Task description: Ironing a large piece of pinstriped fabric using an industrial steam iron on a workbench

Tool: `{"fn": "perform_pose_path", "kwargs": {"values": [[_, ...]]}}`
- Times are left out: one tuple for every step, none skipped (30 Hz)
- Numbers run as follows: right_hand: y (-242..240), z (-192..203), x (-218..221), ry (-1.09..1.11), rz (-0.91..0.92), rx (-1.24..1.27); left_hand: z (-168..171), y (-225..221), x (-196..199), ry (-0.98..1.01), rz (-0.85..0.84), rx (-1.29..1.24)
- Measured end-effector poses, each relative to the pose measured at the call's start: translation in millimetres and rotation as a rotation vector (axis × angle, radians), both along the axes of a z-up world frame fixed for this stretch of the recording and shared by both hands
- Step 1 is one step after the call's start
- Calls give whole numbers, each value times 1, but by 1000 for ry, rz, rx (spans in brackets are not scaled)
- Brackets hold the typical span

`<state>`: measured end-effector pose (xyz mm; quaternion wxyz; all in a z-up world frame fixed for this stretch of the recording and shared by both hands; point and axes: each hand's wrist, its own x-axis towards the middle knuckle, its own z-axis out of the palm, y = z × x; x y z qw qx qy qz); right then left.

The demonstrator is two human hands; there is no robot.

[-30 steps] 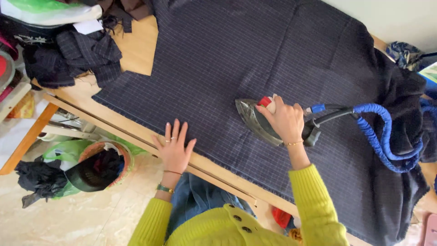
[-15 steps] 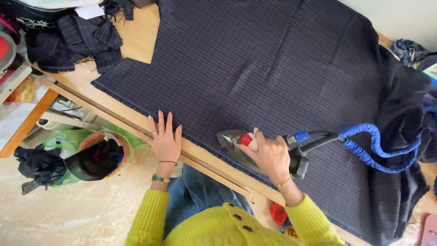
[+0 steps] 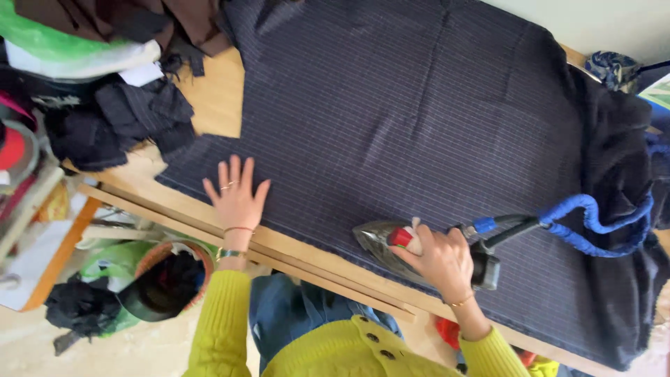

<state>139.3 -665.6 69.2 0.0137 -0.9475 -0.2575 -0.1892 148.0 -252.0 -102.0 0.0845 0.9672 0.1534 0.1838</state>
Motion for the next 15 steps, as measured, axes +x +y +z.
{"fn": "perform_pose_path", "kwargs": {"values": [[1, 0, 0, -2, -6, 5, -7, 20, -3, -2, -6, 5], [2, 1, 1, 4, -35, -13, -12, 42, -6, -22, 51, 28], [4, 2, 1, 9, -64, -31, -17, 64, -9, -42, 107, 50], [5, -1, 3, 7, -68, -24, -15, 72, -12, -44, 103, 57], [6, -5, 5, -1, -115, -46, -14, 80, -14, -37, 134, 66], [7, -7, 7, -8, -161, -69, -11, 87, -17, -28, 166, 74], [5, -16, 10, -9, -163, -64, -9, 91, -18, -30, 164, 79], [2, -26, 11, -35, -197, -88, -8, 94, -20, -51, 179, 149], [-2, -36, 12, -60, -230, -112, -8, 96, -22, -73, 194, 219], [2, -33, 11, -59, -237, -111, 4, 96, -22, -73, 187, 220], [5, -30, 11, -78, -218, -129, 17, 95, -22, -58, 179, 261], [9, -27, 12, -99, -199, -149, 29, 94, -21, -44, 171, 300], [11, -27, 12, -98, -206, -151, 29, 100, -14, -45, 164, 299], [12, -28, 11, -90, -229, -161, 29, 106, -9, -85, 127, 289], [12, -28, 10, -82, -252, -171, 30, 110, -3, -124, 89, 278]]}}
